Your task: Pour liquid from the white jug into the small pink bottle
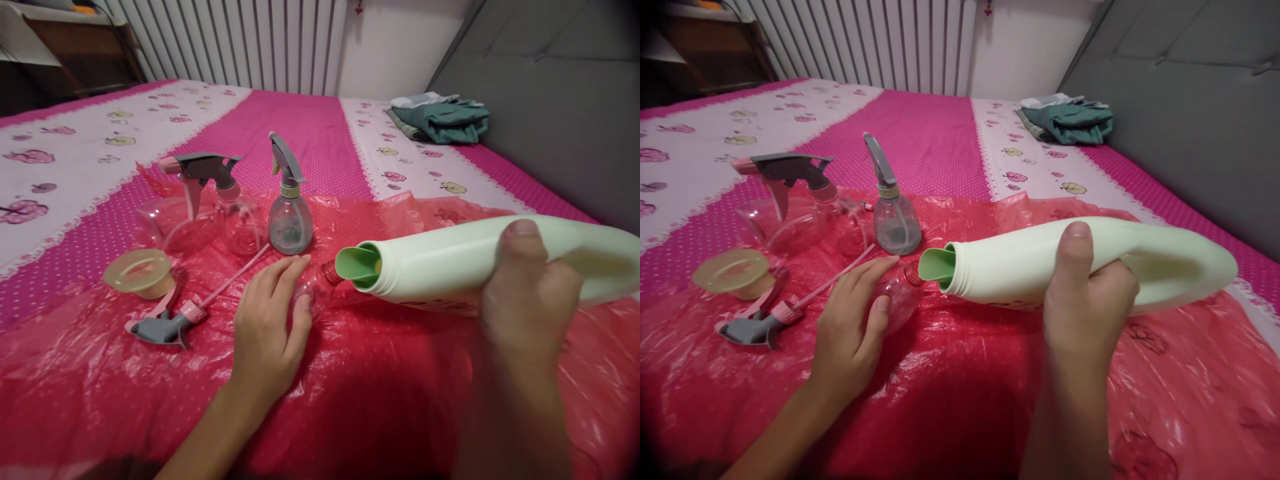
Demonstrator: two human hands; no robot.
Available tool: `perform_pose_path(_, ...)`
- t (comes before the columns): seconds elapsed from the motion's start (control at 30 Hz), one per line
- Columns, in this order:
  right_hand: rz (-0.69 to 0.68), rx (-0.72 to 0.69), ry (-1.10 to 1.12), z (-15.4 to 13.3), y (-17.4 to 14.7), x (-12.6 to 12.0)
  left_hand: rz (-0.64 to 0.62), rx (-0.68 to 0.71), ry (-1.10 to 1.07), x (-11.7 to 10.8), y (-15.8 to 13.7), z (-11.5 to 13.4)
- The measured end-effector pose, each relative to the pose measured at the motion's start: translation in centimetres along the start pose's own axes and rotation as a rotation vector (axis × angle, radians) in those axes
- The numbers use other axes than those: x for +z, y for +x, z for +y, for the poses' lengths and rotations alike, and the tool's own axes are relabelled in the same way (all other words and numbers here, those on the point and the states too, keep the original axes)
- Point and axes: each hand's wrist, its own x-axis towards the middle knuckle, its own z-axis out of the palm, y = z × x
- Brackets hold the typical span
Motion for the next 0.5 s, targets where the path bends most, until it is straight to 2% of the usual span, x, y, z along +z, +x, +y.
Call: perform_pose_path(0.5, -0.016, 0.015, 0.000, 0.08, 0.02, -0.06, 0.003, -0.004, -0.008, -0.01, 0.04, 0.03)
